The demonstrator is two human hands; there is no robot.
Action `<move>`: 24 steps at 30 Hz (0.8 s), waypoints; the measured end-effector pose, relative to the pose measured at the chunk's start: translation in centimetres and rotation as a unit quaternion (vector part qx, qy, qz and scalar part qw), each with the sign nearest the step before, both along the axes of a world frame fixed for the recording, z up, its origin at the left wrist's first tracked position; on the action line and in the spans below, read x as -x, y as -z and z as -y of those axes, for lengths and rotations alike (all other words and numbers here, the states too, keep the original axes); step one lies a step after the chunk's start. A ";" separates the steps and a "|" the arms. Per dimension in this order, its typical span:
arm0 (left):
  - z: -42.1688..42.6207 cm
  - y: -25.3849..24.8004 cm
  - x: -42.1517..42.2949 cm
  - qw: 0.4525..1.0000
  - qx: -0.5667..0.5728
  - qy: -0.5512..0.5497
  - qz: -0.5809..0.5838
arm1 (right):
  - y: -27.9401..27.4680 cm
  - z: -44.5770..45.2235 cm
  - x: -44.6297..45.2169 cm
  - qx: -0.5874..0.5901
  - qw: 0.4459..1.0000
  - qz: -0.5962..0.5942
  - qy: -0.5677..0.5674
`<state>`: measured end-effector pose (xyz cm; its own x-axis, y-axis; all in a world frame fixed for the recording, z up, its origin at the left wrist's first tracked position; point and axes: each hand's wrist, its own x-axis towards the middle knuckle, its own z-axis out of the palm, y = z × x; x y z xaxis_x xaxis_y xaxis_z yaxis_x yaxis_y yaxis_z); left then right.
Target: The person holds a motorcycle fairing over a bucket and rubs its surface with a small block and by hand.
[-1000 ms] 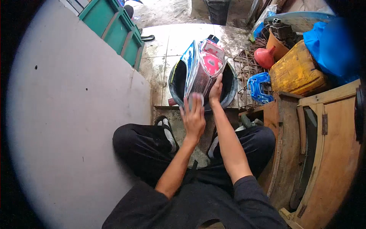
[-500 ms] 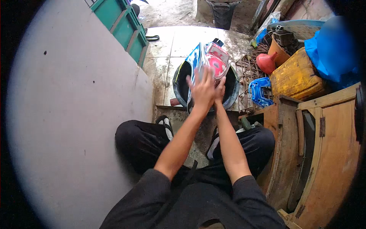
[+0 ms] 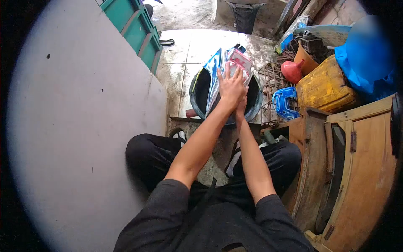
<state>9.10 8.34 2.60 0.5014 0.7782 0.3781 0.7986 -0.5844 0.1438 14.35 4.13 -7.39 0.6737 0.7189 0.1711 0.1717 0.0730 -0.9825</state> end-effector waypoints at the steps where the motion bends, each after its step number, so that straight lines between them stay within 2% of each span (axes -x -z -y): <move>1: 0.6 -0.4 0.7 1.000 0.016 0.016 0.014 | 0.2 -0.4 0.0 0.002 1.000 0.020 0.018; 3: 3.7 0.0 3.3 0.999 0.017 0.005 0.050 | 0.6 -0.1 0.1 0.012 0.999 0.032 0.041; 5: 7.9 1.5 6.6 0.992 0.033 -0.025 0.116 | -2.4 0.1 0.1 0.086 0.983 -0.159 0.029; 8: 13.4 6.5 11.5 0.987 0.055 -0.019 0.147 | -2.0 -0.1 0.7 0.026 0.989 -0.136 0.057; 10: 13.7 5.7 12.1 0.986 0.057 -0.003 0.157 | -2.2 0.0 1.0 0.031 0.989 -0.138 0.052; 13: 8.9 2.8 9.1 0.994 0.058 0.010 0.097 | -2.4 -0.1 0.6 0.036 0.988 -0.138 0.051; 15: 4.8 0.1 6.1 0.991 0.068 0.032 0.111 | -0.7 -0.5 0.0 0.064 0.985 -0.152 0.047; 18: 1.4 -1.5 3.5 0.987 0.110 0.028 0.112 | -0.2 -0.8 -0.4 0.022 0.982 -0.185 -0.002; 19: 1.7 -1.4 3.6 0.985 0.103 0.025 0.137 | -0.5 -0.8 -0.2 0.019 0.986 -0.164 0.009; 22: 6.6 1.0 6.6 0.972 0.105 -0.003 0.208 | -1.0 -0.5 0.0 0.058 0.985 -0.158 0.044; 24: 11.7 4.9 9.6 0.955 0.109 -0.020 0.275 | -2.1 0.1 0.6 0.078 0.981 -0.177 0.030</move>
